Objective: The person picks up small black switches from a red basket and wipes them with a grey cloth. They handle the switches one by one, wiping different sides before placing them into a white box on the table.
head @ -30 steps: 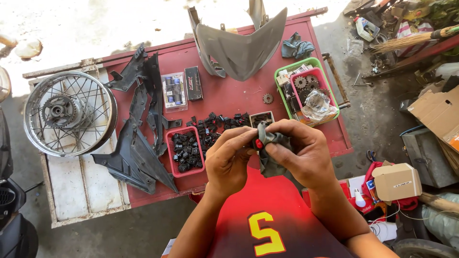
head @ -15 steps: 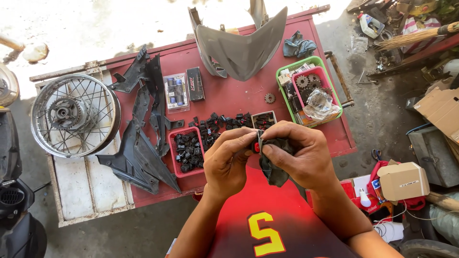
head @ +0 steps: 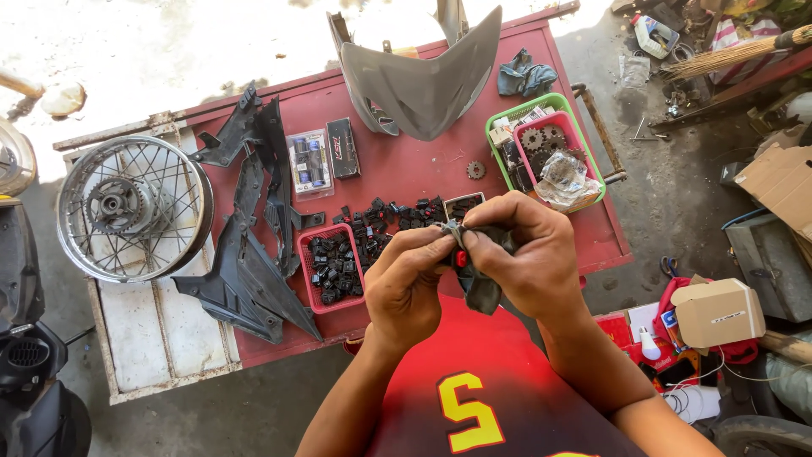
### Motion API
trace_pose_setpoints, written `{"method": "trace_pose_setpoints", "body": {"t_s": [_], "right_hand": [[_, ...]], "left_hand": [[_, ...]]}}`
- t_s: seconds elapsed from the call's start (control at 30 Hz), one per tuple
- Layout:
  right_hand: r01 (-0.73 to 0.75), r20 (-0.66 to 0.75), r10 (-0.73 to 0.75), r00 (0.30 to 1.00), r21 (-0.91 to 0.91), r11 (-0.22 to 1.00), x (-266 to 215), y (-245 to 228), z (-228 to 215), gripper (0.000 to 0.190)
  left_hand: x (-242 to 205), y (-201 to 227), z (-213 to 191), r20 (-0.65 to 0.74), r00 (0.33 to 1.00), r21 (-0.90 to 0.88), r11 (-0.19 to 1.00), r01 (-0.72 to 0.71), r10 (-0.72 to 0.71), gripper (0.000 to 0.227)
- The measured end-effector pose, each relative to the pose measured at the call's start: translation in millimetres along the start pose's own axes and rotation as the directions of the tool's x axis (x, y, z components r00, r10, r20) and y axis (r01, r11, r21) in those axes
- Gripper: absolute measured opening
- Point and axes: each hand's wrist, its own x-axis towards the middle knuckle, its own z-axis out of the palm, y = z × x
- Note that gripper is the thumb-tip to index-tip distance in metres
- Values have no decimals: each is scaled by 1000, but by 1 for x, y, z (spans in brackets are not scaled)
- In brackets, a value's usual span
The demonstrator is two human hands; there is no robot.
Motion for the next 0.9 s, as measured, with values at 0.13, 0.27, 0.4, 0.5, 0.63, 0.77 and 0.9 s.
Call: {"method": "trace_pose_setpoints", "body": {"t_s": [0.13,0.27,0.4,0.5,0.63,0.77,0.9], "right_hand": [[15,39,-15,999,-13,1000,-6,-2,3,13],[-4,27,3,1000,25,1000,-11,4,4,12],[54,-15,-54,998,20,998,-5,-4,3,11],[105,14,-105,994,-4,994,3,-3,5,10],[139,33,-140,990,41,989,6,-4,18,9],[125,-19,-124,992,13,992,-1,3,19,10],[59,-43,-59,997,15,998,-4,7,19,13]], "left_hand": [[7,5,0,-24,1000,-6,1000,9,-9,18],[9,10,-2,1,999,-21,999,36,-36,22],[11,10,-7,26,998,-22,999,49,-48,28],[12,7,-8,39,998,-22,999,50,-49,28],[6,8,-5,18,997,-61,995,74,-73,27],[9,17,-4,15,996,20,996,88,-88,25],[9,8,-6,-15,998,98,994,56,-55,22]]}}
